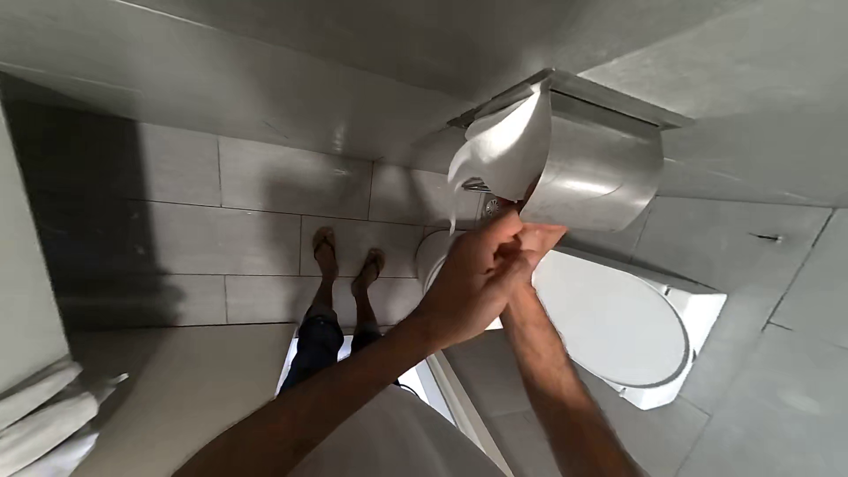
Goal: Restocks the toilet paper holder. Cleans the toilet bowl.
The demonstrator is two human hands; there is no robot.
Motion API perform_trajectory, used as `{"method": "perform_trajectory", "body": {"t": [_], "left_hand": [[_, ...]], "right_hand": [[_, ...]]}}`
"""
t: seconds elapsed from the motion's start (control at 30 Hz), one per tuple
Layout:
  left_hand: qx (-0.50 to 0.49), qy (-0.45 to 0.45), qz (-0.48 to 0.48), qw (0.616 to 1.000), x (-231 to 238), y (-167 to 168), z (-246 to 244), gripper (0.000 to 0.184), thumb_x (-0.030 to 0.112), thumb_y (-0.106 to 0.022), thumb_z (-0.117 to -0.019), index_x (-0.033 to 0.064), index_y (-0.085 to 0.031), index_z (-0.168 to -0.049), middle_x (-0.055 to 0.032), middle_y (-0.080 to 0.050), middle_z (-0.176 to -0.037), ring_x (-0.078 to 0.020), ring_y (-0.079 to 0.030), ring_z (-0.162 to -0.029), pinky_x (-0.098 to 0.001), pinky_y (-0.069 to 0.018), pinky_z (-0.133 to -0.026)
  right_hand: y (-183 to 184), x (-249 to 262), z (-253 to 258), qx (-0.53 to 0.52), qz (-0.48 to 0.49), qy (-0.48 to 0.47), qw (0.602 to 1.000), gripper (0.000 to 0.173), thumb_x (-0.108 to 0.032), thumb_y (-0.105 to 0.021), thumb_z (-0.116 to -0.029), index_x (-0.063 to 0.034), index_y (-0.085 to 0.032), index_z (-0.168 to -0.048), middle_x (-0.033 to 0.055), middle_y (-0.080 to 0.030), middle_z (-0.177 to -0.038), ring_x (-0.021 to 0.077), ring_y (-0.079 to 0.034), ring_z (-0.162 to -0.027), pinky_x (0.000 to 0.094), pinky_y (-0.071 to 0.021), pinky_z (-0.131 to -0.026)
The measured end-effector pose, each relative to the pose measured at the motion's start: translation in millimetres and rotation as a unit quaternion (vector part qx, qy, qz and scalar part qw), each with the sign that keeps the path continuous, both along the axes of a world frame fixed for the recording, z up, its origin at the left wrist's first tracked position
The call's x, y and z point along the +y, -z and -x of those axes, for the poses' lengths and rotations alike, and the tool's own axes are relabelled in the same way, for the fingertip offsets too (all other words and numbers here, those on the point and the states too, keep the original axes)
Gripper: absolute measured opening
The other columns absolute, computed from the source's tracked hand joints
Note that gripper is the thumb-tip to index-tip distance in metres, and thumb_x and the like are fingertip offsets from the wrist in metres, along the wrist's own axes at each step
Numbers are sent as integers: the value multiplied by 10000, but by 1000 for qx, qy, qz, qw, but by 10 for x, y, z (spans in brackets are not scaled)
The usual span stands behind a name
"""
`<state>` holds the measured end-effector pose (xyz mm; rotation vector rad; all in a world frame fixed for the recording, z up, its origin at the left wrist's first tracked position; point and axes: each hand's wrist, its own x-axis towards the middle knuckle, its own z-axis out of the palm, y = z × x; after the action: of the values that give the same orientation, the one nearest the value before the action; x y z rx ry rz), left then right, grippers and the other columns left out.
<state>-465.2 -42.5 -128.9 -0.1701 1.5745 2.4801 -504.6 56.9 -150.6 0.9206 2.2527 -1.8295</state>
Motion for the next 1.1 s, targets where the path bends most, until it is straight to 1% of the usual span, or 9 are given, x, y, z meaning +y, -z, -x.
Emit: {"method": "perform_trajectory", "body": {"t": [0.07, 0.13, 0.3, 0.43, 0.53, 0.6, 0.73, 0.97, 1.1], "left_hand": [[6, -89, 146, 985, -21, 94, 73, 259, 13, -574, -976, 29, -678, -1213, -91, -643, -1208, -108, -615, -834, -254, -528, -672], [-10, -138, 231, 963, -61, 190, 202, 351, 41, -636, -959, 70, -633, -1309, -123, -558, -1317, -140, -587, -864, -256, -496, -653], [40, -249, 271, 929, 62, 444, 578, 340, 139, -778, -883, 19, -612, -1154, -154, -604, -1251, -158, -607, -1011, -245, -501, -752], [28, -261, 269, 927, 117, 464, 662, 368, 208, -780, -891, 45, -664, -1199, -115, -631, -1179, -163, -594, -928, -287, -487, -727], [35, -267, 282, 921, 107, 468, 714, 314, 227, -787, -890, 67, -697, -1145, -94, -650, -1131, -176, -600, -966, -301, -491, -780], [50, -277, 290, 915, 82, 452, 748, 275, 163, -791, -859, 64, -712, -1104, -92, -670, -1085, -196, -608, -979, -327, -492, -801], [75, -281, 287, 913, 28, 425, 799, 242, 125, -805, -834, 46, -718, -1046, -92, -678, -1014, -197, -619, -961, -321, -502, -802], [95, -277, 215, 932, 77, 468, 752, 303, 62, -775, -862, 1, -710, -1152, -137, -671, -1149, -179, -640, -1088, -273, -540, -856], [116, -263, 199, 937, 91, 467, 720, 349, 78, -769, -878, -23, -705, -1206, -162, -663, -1209, -196, -626, -1122, -291, -530, -883]], "right_hand": [[195, 86, 55, 159, 44, -17, 986, 156, -114, -458, -1062, -100, -475, -1217, -10, -645, -1057, 76, -659, -1027, 317, -570, -923], [343, 192, 152, 225, 36, -29, 973, 215, -103, -428, -1046, -79, -443, -1258, 17, -626, -1126, 124, -628, -1120, 396, -539, -1001], [64, 63, 325, 103, 45, 66, 991, 177, 104, -529, -941, -43, -552, -1037, 12, -639, -898, 82, -649, -939, 324, -542, -952], [299, 256, 269, 220, 16, -43, 974, 170, -13, -468, -997, -52, -500, -1159, 19, -636, -1032, 98, -640, -1037, 334, -558, -946], [-534, -559, 285, 99, -90, 35, 990, 184, 106, -402, -1002, 169, -496, -1147, 155, -609, -1005, 70, -593, -983, 188, -487, -892], [-851, -866, 374, -10, -147, 70, 987, 220, 122, -383, -1010, 194, -518, -1168, 162, -614, -1032, 41, -563, -982, 148, -442, -897], [162, 184, 276, 211, -79, -23, 974, 220, 47, -527, -957, -6, -470, -1164, 23, -596, -1025, 55, -613, -1022, 263, -548, -903], [71, 114, 338, 162, -42, 11, 986, 165, 65, -482, -989, 0, -500, -1139, 27, -593, -991, 56, -607, -973, 245, -539, -884], [246, 315, 318, 185, -147, -20, 971, 229, -10, -531, -990, 52, -496, -1208, 71, -586, -1079, 74, -588, -1071, 264, -510, -961]]}}
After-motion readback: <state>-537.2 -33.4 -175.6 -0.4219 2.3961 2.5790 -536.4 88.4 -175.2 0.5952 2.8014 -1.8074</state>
